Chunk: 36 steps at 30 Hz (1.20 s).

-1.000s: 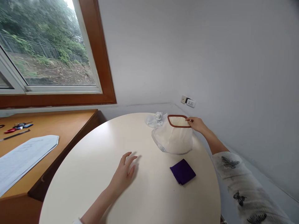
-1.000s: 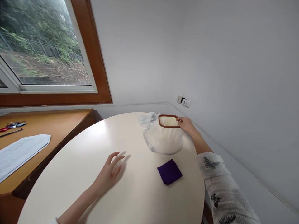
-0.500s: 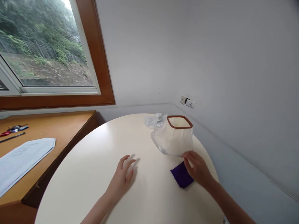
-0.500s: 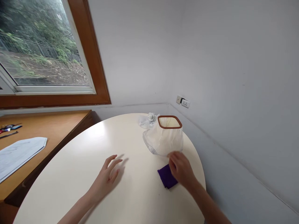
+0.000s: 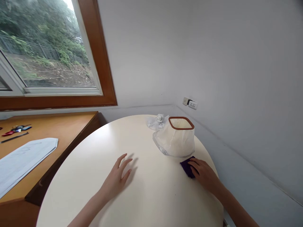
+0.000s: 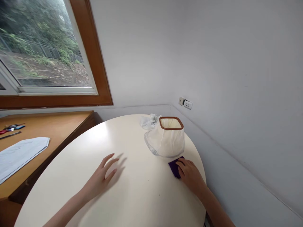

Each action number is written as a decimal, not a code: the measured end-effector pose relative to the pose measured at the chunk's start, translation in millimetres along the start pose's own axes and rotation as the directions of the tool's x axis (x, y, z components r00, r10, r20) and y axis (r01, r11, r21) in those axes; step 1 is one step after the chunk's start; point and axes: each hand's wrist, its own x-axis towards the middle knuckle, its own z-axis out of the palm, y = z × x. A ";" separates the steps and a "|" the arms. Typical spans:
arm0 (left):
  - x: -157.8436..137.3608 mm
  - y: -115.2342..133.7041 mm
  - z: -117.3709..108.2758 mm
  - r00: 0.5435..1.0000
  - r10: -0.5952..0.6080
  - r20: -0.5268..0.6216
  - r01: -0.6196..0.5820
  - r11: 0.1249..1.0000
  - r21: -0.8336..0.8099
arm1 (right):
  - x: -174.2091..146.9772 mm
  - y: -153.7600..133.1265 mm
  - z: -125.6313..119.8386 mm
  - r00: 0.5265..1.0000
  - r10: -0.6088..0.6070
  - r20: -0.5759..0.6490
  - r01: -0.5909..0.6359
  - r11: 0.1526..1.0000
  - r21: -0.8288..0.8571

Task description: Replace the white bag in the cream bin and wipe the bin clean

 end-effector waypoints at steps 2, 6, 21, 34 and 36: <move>-1.6 -4.2 -12.4 0.999 0.048 0.001 -0.048 0.993 0.108 | 12.0 -14.1 -13.3 0.997 -0.037 -0.060 0.038 0.999 0.009; -9.4 -5.8 -28.6 0.985 0.145 0.094 -0.161 0.967 0.198 | 31.5 -65.1 -19.8 0.982 -0.187 -0.037 0.188 0.982 0.031; -48.8 -13.8 14.5 0.960 0.135 0.247 -0.193 0.953 0.233 | 37.8 -120.1 56.3 0.802 -0.391 0.452 0.363 0.920 0.151; -48.1 -14.2 14.1 0.960 0.126 0.249 -0.188 0.951 0.246 | 36.0 -118.4 65.7 0.826 -0.390 0.407 0.383 0.918 0.102; -47.9 -13.8 13.4 0.959 0.119 0.259 -0.183 0.953 0.240 | 35.9 -118.3 66.2 0.826 -0.393 0.405 0.387 0.917 0.101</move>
